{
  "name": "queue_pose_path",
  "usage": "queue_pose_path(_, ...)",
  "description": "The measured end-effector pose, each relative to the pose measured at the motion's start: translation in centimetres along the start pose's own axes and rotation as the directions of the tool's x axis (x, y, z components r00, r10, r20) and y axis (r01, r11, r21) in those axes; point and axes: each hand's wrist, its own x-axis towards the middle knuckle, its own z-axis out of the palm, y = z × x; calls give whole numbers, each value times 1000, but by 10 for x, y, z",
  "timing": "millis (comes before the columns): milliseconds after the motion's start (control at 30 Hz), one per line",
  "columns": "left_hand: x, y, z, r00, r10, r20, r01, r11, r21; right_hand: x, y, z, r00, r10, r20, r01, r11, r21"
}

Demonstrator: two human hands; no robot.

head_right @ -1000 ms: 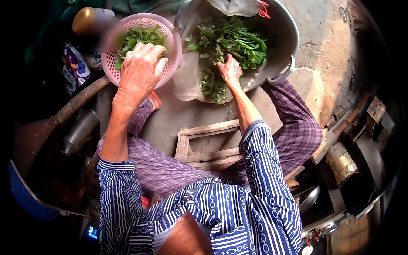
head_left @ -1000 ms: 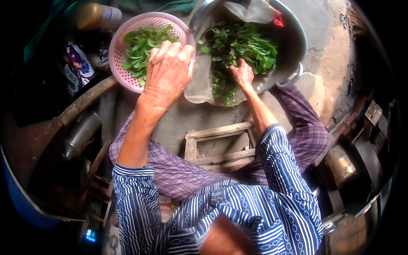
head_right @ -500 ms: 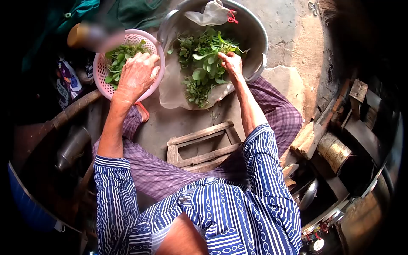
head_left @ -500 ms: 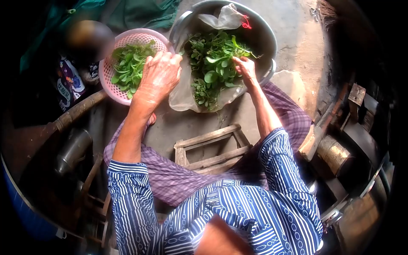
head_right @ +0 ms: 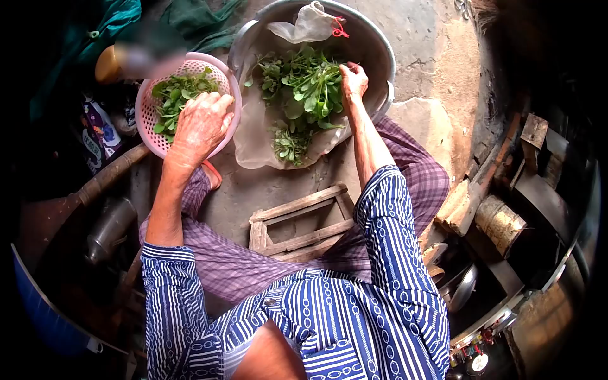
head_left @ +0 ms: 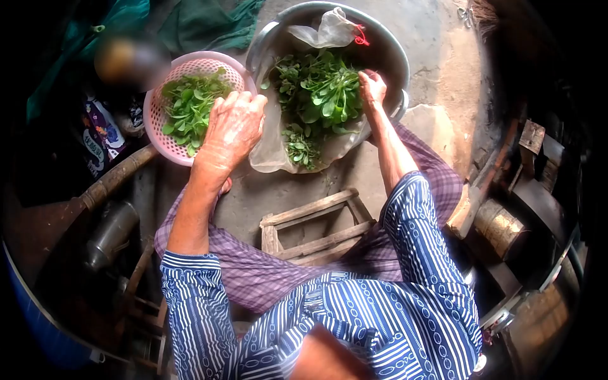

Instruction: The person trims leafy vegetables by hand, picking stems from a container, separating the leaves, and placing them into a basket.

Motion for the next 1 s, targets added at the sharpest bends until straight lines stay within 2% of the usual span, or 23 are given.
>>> queue_pose_path(33,1,-1,0,1000,4,-2,-4,1000,1,-2,-10,3,994,-109,2,109,993,-49)
queue_pose_path(67,1,-1,1,1000,8,-5,-8,1000,1,-4,-21,1,994,-108,3,108,993,-49)
queue_pose_path(100,2,-1,1,1000,8,-5,-8,1000,1,-9,-35,-4,984,-167,66,179,946,-272)
queue_pose_path(133,2,-2,1,1000,9,-12,-9,1000,5,-14,-46,-9,968,-210,138,250,843,-475)
queue_pose_path(167,2,-2,1,1000,10,-18,-10,1000,8,-17,-54,-15,915,-354,193,401,754,-520)
queue_pose_path(233,1,-2,1,999,13,-34,-12,1000,10,-24,-84,-28,786,-560,262,578,515,-633)
queue_pose_path(300,-2,-2,1,999,16,-50,-15,1000,14,-36,-117,-44,737,-624,259,603,435,-669)
queue_pose_path(367,-2,0,0,1000,11,-20,-11,1000,6,-40,-134,-58,694,-685,223,620,410,-669)
queue_pose_path(400,-1,1,0,999,17,-30,-17,1000,2,-40,-142,-65,621,-752,223,673,365,-643)
queue_pose_path(433,0,1,1,1000,10,-25,-10,1000,6,-43,-147,-70,614,-758,220,674,359,-646)
queue_pose_path(467,0,1,1,1000,2,-17,-1,1000,11,-48,-151,-74,726,-647,233,658,556,-508)
queue_pose_path(533,2,4,1,1000,0,-5,0,1000,-1,-57,-160,-78,878,-391,276,458,854,-246)
queue_pose_path(567,3,5,1,1000,-3,13,3,1000,-10,-56,-159,-82,876,-395,276,462,852,-246)
queue_pose_path(600,6,8,-1,1000,-6,7,6,1000,-9,-58,-164,-85,881,-364,302,401,914,-66)
queue_pose_path(633,7,11,-3,994,38,-100,-44,997,-58,-61,-166,-86,881,-334,335,315,942,112)
queue_pose_path(700,11,19,-2,956,82,-283,-133,977,-165,-81,-176,-90,890,-300,344,273,954,125)
queue_pose_path(767,18,30,0,873,178,-455,-294,935,-199,-104,-184,-88,827,-175,534,120,983,138)
queue_pose_path(833,17,46,-10,784,249,-569,-415,892,-182,-122,-177,-74,780,-96,619,-39,979,201)
queue_pose_path(900,17,55,-5,764,259,-591,-423,893,-155,-141,-172,-60,719,-56,693,-210,933,293)
queue_pose_path(967,16,54,9,854,200,-481,-367,887,-282,-153,-168,-49,656,-30,754,-321,893,315)
queue_pose_path(1000,15,55,6,940,120,-319,-249,881,-401,-159,-167,-45,645,-17,764,-374,865,335)
